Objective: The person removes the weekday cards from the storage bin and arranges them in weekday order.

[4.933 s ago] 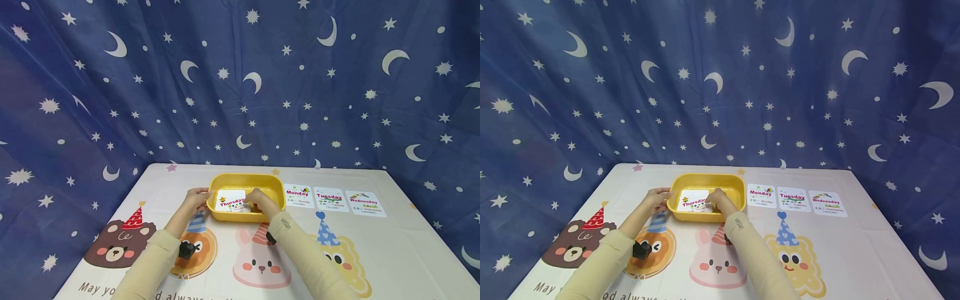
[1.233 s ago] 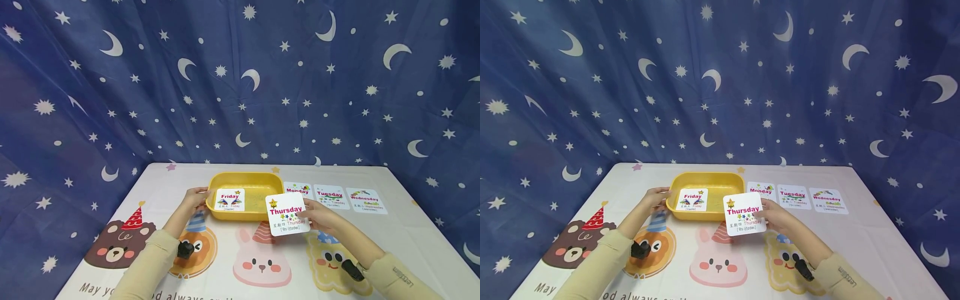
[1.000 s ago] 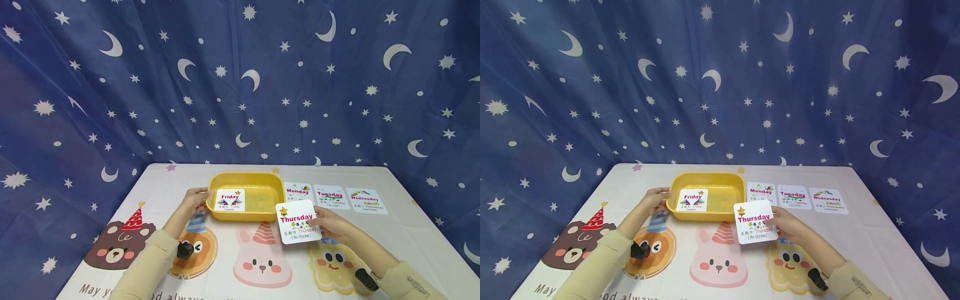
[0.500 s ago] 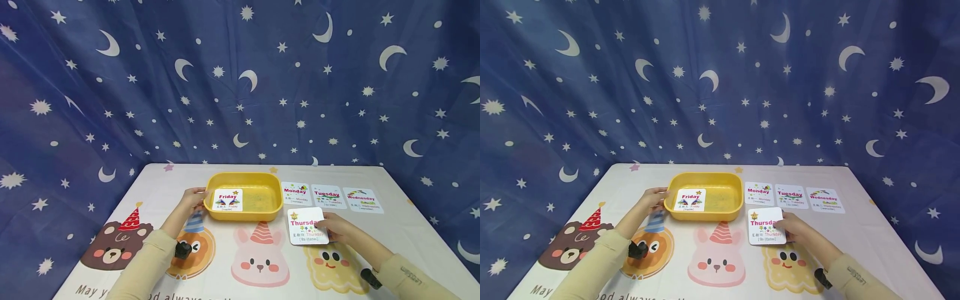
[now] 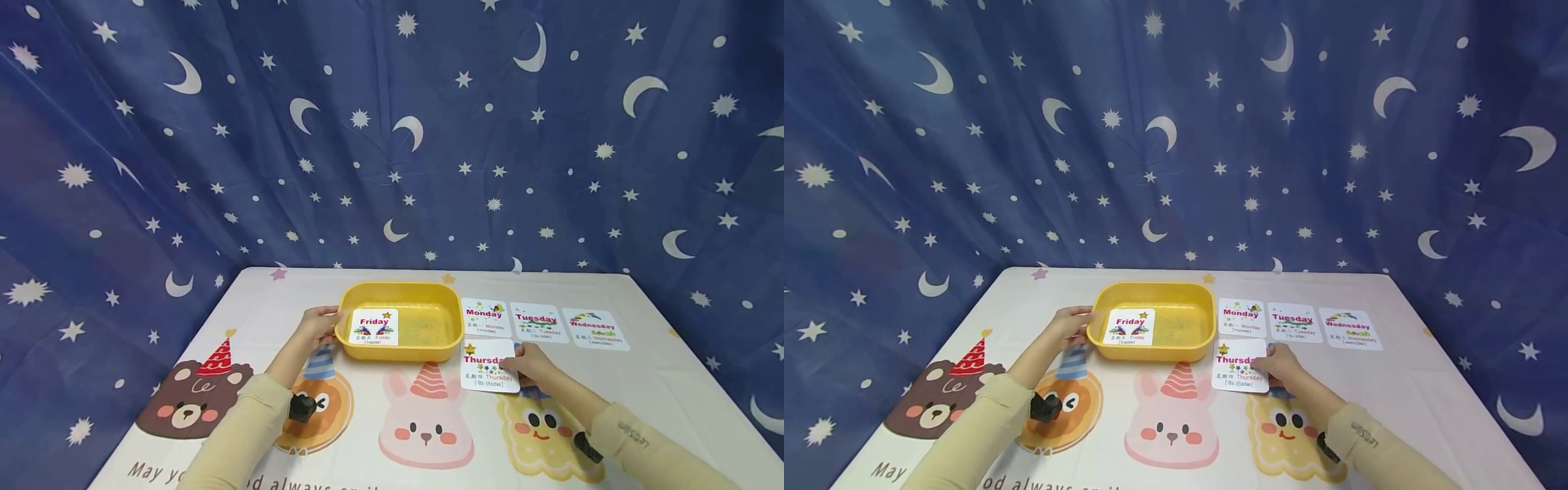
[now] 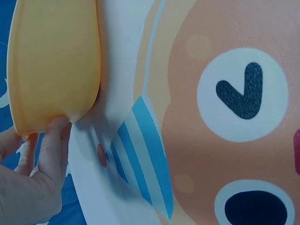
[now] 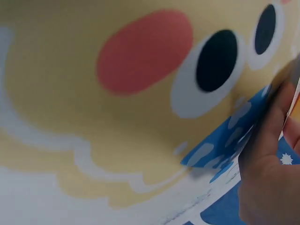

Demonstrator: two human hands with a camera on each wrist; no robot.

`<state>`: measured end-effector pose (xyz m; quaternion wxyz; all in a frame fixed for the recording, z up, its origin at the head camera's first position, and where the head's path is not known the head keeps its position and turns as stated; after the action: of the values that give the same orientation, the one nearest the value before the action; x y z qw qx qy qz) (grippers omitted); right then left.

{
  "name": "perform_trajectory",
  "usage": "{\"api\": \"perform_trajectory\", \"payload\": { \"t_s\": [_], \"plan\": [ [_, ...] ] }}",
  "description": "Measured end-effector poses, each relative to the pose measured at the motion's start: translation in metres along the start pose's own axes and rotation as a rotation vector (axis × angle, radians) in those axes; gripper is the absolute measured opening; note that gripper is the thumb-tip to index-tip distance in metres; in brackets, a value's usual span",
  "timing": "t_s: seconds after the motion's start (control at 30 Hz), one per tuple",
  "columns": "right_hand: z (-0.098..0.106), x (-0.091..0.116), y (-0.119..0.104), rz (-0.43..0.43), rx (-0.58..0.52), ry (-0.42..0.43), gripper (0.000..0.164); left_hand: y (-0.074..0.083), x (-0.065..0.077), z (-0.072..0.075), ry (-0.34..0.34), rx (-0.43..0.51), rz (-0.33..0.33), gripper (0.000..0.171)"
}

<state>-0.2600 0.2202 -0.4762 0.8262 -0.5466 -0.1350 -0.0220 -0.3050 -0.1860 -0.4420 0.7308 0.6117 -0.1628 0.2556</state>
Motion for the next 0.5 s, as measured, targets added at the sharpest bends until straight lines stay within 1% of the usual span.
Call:
{"api": "perform_trajectory", "payload": {
  "t_s": [0.07, 0.13, 0.33, 0.5],
  "plan": [
    [0.0003, 0.0002, 0.0002, 0.031, 0.098, 0.039, 0.028, 0.0008, -0.0002, -0.0005, -0.002, -0.001, 0.001, 0.042],
    [0.0003, 0.0007, 0.0002, 0.065, 0.183, 0.054, 0.032, 0.0013, -0.0005, -0.0002, 0.01, -0.003, 0.004, 0.041],
    [0.0, 0.006, -0.0022, 0.156, 0.403, 0.077, 0.034, 0.0007, -0.0007, -0.0003, 0.009, -0.006, 0.001, 0.042],
    [-0.0007, 0.0087, -0.0056, 0.171, 0.493, 0.084, 0.034, -0.0014, -0.0017, -0.0008, 0.006, -0.008, 0.01, 0.041]
  ]
}}
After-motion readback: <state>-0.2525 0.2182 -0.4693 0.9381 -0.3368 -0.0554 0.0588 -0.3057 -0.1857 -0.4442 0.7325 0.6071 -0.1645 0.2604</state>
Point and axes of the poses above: each hand's wrist, its own x-axis away from the middle knuckle, its own z-axis out of the back of the hand, y = z × x, the point moved 3 cm from there along -x, towards the middle knuckle, and after that the axes turned 9 degrees about z, right-handed, at the moved point
